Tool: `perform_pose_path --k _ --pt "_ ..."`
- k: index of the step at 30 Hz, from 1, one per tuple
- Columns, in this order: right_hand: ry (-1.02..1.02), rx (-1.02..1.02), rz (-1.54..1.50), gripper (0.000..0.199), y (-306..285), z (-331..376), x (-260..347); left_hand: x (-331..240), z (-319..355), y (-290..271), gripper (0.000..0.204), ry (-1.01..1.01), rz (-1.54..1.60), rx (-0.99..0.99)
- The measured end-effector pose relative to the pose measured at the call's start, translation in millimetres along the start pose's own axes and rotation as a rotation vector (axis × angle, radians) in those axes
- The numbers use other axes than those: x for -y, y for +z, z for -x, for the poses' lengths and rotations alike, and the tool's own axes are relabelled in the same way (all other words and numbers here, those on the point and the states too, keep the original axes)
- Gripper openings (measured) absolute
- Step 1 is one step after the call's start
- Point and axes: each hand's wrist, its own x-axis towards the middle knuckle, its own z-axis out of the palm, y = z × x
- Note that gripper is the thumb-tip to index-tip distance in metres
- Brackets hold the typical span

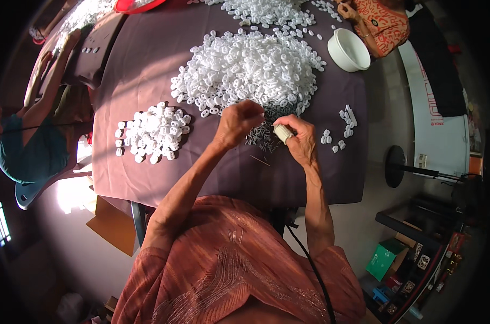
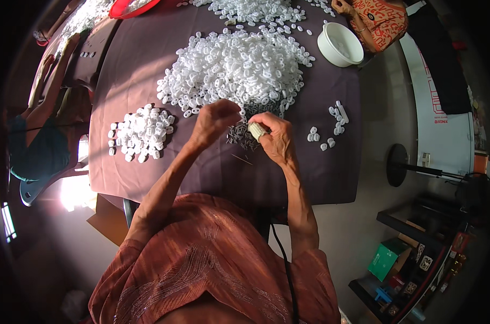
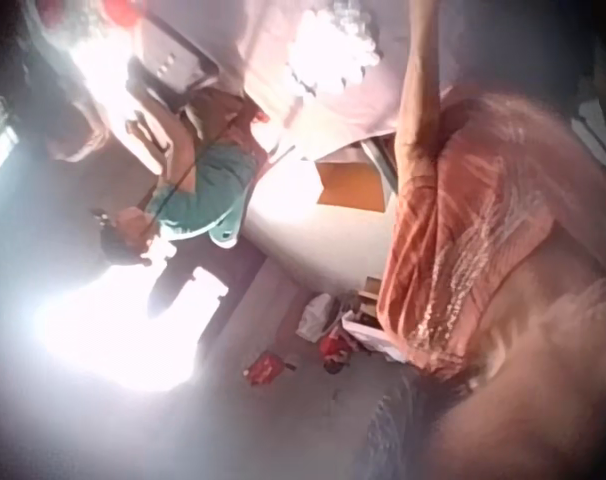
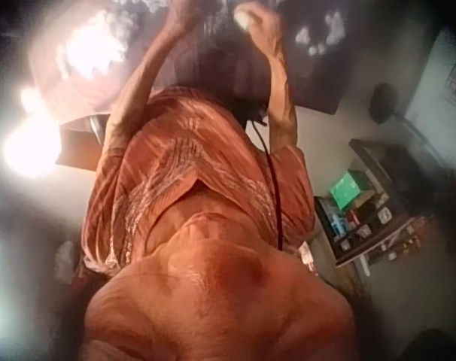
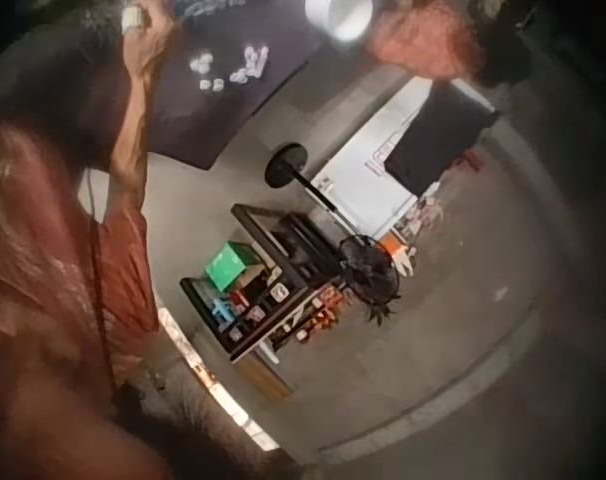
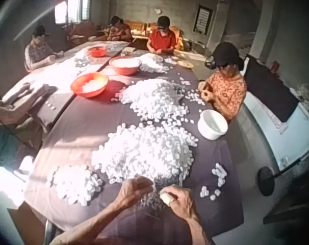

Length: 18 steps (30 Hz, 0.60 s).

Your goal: The person assembles plastic cord locks by inserting springs into plastic pieces and pressing the components together by hand.

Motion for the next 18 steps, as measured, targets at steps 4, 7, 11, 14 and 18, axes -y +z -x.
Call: perform_pose_path --k 4,7,11,14,18 --pt "-0.076 0.006 -0.157 0.029 -8 -20 21 -37 3 -16 0.014 -0.083 0.457 0.085" --pt "-0.341 0.029 -0.203 0.028 -6 -34 39 -51 6 -16 0.017 -0.054 0.497 0.092" --pt "-0.438 0.095 -0.058 0.026 -1 -43 43 -59 10 -16 0.018 0.015 0.527 0.079" --pt "-0.323 0.029 -0.232 0.026 -1 -36 47 -58 10 -22 0.017 -0.019 0.601 0.051" --pt "-0.379 0.038 -0.172 0.026 0 -31 47 -60 10 -19 0.016 -0.026 0.64 0.008"
